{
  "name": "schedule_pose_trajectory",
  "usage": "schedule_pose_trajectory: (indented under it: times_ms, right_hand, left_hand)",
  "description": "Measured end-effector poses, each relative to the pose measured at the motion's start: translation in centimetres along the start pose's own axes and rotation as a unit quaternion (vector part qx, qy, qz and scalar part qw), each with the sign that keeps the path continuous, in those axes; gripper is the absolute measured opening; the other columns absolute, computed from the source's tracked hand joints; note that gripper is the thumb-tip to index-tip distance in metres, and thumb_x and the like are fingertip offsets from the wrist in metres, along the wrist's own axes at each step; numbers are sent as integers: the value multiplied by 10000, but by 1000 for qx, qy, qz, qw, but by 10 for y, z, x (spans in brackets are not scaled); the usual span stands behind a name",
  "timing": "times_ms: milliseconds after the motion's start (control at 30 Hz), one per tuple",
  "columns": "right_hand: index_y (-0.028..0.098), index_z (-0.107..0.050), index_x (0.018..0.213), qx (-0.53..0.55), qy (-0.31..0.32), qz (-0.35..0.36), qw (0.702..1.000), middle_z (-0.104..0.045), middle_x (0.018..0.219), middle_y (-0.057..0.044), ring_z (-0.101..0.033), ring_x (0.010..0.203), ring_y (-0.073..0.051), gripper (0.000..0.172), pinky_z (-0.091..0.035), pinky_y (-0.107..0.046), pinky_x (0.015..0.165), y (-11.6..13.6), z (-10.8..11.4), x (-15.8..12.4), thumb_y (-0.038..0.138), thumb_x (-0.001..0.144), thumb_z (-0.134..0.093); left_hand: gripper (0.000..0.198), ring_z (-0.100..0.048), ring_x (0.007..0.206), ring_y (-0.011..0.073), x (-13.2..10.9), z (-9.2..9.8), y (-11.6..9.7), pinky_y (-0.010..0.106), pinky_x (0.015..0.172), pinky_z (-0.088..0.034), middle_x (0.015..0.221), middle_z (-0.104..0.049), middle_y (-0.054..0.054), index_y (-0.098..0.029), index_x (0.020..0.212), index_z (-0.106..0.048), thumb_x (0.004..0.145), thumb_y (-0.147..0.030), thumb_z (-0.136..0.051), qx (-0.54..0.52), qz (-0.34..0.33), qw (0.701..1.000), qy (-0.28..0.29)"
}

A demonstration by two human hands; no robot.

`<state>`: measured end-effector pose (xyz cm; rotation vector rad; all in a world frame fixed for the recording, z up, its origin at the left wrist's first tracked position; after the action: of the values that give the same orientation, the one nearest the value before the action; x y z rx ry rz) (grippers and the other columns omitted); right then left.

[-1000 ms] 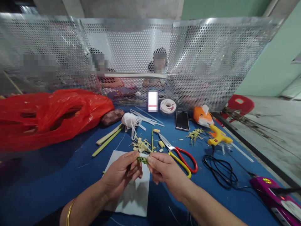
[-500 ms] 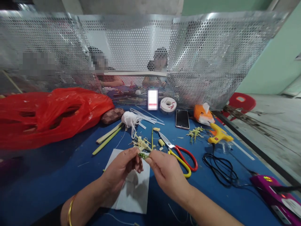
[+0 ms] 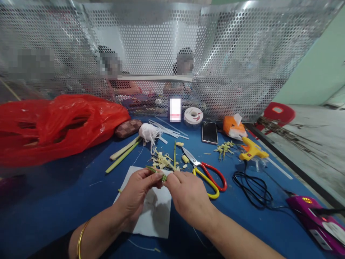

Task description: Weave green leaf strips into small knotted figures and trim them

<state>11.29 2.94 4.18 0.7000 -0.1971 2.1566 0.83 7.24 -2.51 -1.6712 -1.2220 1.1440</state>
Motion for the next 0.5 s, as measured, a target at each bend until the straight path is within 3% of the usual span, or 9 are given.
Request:
schedule_pose_trajectory:
  times_ms: [133,367,500]
  right_hand:
    - [198,-527,703,-6,21,3,1000,-571,615,-30,-476,547,-158,291,-284,-277,555,2,-4,0,145,960,-401]
    - [196,-507,692,0,-34,-28,999,-544,621,-36,-450,562,-165,299,-294,-282,563,-4,5,-4,157,970,-403]
    - [189,-525,702,-18,-38,-22,999,-555,630,-41,-460,574,-167,289,-299,-288,587,-2,3,-4,162,971,-423]
  left_hand:
    - [231,-546,588,130,2,1,8,273,657,-437,586,-635,21,-130,628,-692,613,-315,-831,-34,39,999,-3]
    - [373,-592,690,163,-1,-14,14,305,703,-482,717,-690,50,-132,789,-731,693,-490,-775,-94,67,991,70]
    - [341,-583,723,143,-1,-12,14,272,730,-460,764,-698,42,-126,788,-749,602,-389,-860,-65,62,995,44]
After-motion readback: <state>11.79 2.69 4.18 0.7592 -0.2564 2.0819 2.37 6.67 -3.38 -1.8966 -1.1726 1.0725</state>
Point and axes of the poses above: each hand's wrist, its own x-axis towards the middle knuckle, its own z-axis out of the back of the hand, y = z × x, the point moved 9 cm from there along x, towards the middle knuckle
